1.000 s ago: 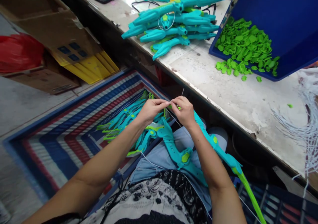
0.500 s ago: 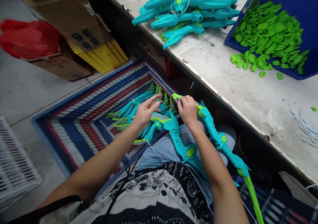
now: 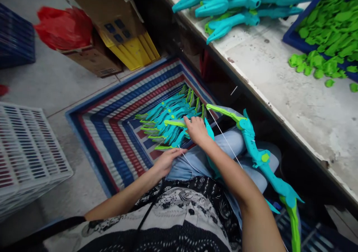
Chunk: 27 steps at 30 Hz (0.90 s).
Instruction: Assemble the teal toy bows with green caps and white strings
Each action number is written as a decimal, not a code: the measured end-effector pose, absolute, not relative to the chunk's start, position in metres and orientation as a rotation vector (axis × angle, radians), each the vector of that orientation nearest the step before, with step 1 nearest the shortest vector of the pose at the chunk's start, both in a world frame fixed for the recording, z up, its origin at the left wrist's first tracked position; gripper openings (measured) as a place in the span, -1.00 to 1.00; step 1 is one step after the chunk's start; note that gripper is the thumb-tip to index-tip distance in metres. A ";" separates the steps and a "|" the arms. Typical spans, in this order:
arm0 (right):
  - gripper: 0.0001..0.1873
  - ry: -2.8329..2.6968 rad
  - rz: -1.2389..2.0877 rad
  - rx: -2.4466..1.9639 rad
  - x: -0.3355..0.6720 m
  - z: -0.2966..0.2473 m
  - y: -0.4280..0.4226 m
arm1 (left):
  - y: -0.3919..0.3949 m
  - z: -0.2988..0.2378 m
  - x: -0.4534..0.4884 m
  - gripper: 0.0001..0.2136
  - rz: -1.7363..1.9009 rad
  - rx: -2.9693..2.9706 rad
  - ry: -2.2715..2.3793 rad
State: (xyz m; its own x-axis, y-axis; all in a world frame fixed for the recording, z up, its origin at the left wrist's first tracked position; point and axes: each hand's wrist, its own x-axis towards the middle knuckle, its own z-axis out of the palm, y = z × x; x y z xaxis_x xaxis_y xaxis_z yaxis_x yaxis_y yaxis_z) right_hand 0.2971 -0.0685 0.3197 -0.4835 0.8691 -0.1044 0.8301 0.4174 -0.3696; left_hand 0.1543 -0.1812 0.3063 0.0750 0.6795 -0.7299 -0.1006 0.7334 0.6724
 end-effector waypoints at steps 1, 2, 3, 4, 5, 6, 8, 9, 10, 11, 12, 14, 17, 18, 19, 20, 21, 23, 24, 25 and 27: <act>-0.42 -2.498 0.672 -1.564 0.300 0.318 -0.067 | -0.177 0.310 0.154 -0.79 0.691 0.479 1.319; -0.45 -2.407 0.796 -1.549 0.305 0.317 -0.066 | -0.173 0.315 0.152 -0.76 0.760 0.434 1.252; -0.48 -2.288 0.943 -1.498 0.311 0.317 -0.064 | -0.169 0.322 0.149 -0.74 0.832 0.387 1.190; -0.50 -2.147 1.106 -1.425 0.318 0.318 -0.064 | -0.164 0.329 0.145 -0.73 0.898 0.347 1.139; -0.51 -1.991 1.281 -1.348 0.325 0.318 -0.064 | -0.158 0.337 0.140 -0.73 0.956 0.321 1.102; -0.51 -1.825 1.456 -1.282 0.331 0.318 -0.064 | -0.151 0.346 0.136 -0.73 1.002 0.316 1.077; -0.48 -1.485 1.738 -1.194 0.340 0.318 -0.067 | -0.135 0.363 0.129 -0.71 1.056 0.383 1.065; -0.46 -1.331 1.823 -1.171 0.344 0.317 -0.069 | -0.127 0.371 0.127 -0.69 1.058 0.445 1.078; -0.46 -1.202 1.867 -1.158 0.346 0.317 -0.072 | -0.118 0.379 0.126 -0.68 1.043 0.513 1.098; -0.47 -1.107 1.882 -1.150 0.348 0.317 -0.074 | -0.110 0.385 0.126 -0.66 1.015 0.579 1.119; -0.47 -1.046 1.883 -1.144 0.349 0.317 -0.076 | -0.102 0.390 0.127 -0.64 0.977 0.633 1.134; -0.47 -1.000 1.884 -1.132 0.351 0.317 -0.078 | -0.088 0.397 0.132 -0.63 0.912 0.712 1.144; -0.45 -0.983 1.892 -1.129 0.351 0.318 -0.079 | -0.074 0.399 0.142 -0.68 0.916 0.823 1.166; -0.45 -0.973 1.892 -1.132 0.351 0.318 -0.079 | -0.070 0.399 0.145 -0.71 0.942 0.874 1.191; -0.44 -0.965 1.892 -1.136 0.351 0.318 -0.079 | -0.066 0.399 0.147 -0.74 0.966 0.936 1.220; -0.44 -0.959 1.892 -1.142 0.350 0.317 -0.079 | -0.064 0.399 0.149 -0.76 0.984 1.003 1.251; -0.44 -0.956 1.890 -1.147 0.350 0.317 -0.079 | -0.061 0.399 0.150 -0.79 0.994 1.066 1.279; -0.44 -0.957 1.885 -1.159 0.349 0.317 -0.079 | -0.057 0.400 0.152 -0.81 0.991 1.165 1.321; -0.44 -0.959 1.885 -1.161 0.349 0.317 -0.079 | -0.056 0.401 0.152 -0.81 0.983 1.195 1.334; -0.44 -0.961 1.883 -1.162 0.349 0.317 -0.079 | -0.054 0.401 0.152 -0.81 0.977 1.215 1.343; -0.44 -0.964 1.882 -1.164 0.349 0.317 -0.079 | -0.053 0.403 0.152 -0.81 0.972 1.242 1.354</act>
State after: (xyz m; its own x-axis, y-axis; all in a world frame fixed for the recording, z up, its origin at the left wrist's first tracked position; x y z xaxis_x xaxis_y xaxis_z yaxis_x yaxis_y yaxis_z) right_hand 0.3493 -0.0791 0.3173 -0.3402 0.8552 -0.3911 -0.1825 -0.4680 -0.8647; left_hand 0.1524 -0.0526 0.4026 0.0440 0.9871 -0.1536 0.1702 0.1441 0.9748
